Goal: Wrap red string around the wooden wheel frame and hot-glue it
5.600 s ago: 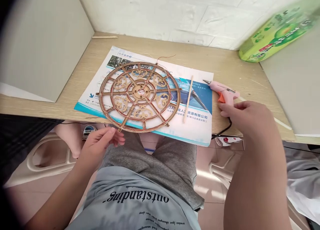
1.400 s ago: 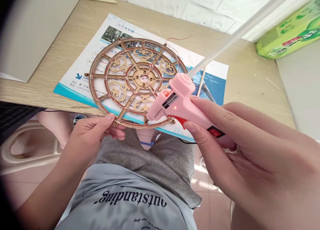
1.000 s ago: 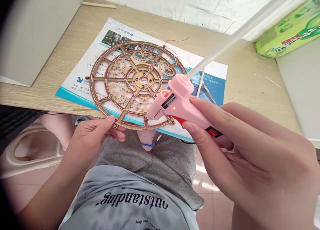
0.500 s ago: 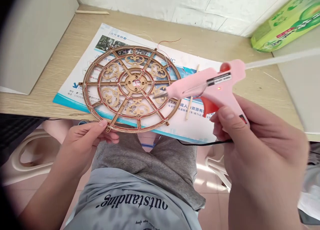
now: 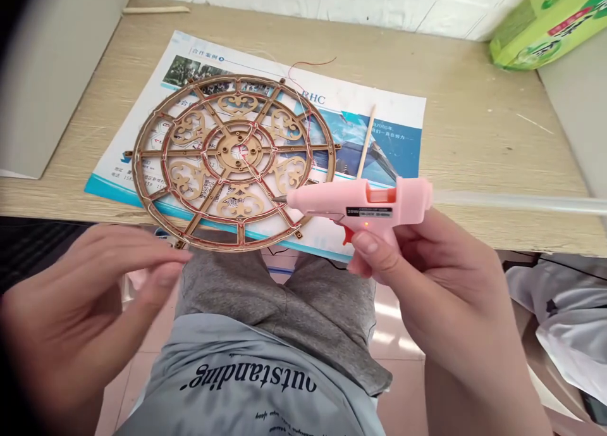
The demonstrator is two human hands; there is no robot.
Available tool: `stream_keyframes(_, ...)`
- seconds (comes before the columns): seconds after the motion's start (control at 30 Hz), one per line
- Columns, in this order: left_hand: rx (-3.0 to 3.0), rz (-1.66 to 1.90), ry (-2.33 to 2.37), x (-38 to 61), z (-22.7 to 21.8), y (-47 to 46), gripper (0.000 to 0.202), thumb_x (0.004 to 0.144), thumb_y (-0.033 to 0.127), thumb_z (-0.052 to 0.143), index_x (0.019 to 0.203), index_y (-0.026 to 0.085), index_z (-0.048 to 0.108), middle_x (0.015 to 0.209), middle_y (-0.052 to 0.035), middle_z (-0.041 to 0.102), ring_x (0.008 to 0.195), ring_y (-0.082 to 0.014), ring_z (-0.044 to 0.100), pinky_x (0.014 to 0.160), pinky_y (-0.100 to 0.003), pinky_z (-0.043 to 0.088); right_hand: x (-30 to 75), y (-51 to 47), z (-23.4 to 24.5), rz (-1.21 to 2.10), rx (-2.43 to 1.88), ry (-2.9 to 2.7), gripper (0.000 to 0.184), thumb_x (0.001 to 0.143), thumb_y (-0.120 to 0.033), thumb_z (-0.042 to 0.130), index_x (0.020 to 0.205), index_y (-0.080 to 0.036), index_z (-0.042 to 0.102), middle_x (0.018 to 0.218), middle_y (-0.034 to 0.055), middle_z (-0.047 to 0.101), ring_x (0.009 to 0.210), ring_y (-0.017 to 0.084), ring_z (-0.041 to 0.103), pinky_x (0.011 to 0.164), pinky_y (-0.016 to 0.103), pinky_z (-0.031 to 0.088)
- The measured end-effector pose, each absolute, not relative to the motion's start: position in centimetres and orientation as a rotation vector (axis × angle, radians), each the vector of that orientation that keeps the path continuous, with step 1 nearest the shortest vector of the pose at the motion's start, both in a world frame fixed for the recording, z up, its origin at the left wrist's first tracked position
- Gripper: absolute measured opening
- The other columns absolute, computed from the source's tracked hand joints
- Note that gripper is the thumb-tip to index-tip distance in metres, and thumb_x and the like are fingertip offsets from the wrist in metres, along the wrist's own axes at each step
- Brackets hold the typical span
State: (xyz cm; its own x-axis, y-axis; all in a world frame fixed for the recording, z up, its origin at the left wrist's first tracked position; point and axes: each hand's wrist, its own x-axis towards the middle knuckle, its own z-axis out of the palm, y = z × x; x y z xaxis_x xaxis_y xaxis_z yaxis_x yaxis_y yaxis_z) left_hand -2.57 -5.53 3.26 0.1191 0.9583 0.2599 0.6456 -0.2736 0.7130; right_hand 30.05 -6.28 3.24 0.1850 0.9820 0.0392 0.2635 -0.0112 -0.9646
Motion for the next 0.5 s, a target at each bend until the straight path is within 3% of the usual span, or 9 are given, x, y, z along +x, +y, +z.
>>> stream_keyframes(0.1,2.292,0.856,1.327,-1.1,3.3,-4.1,0.024,0.097,0.03,0.08,0.12,0.033,0.073,0.123,0.0018,0.082,0.125,-0.0227,0.07,0.117,-0.043,0.049,29.3,-6.2,3.4,0.934,-1.503,-1.327,0.014,0.097,-0.035,0.086,0.111,-0.035,0.087,0.082,0.0012,0.073,0.066,0.015,0.068,0.054,0.023,0.06)
stream_keyframes(0.2,2.401,0.737,1.324,-0.7,2.7,-2.9,0.032,0.1,0.038,0.077,0.13,0.03,0.068,0.141,-0.0028,0.077,0.142,-0.0301,0.063,0.125,-0.051,0.041,28.8,-5.9,3.7,0.938,-1.529,-1.383,0.013,0.098,-0.039,0.085,0.11,-0.037,0.087,0.08,0.0009,0.073,0.063,0.014,0.066,0.05,0.021,0.056)
stream_keyframes(0.33,2.463,0.665,1.347,-0.9,2.1,-2.3,0.036,0.101,0.041,0.076,0.134,0.029,0.066,0.149,-0.0046,0.073,0.146,-0.0319,0.061,0.123,-0.054,0.038,28.7,-5.6,3.9,0.933,-1.545,-1.424,0.013,0.097,-0.04,0.086,0.109,-0.039,0.087,0.079,-0.0003,0.074,0.063,0.012,0.066,0.05,0.018,0.053)
stream_keyframes(0.5,2.405,0.702,1.367,-0.9,1.7,-2.1,0.032,0.102,0.039,0.074,0.131,0.028,0.067,0.144,-0.0033,0.076,0.143,-0.0289,0.063,0.122,-0.052,0.044,28.9,-5.7,3.9,0.955,-1.564,-1.429,0.013,0.096,-0.038,0.086,0.109,-0.037,0.087,0.075,-0.001,0.073,0.061,0.011,0.065,0.05,0.016,0.052)
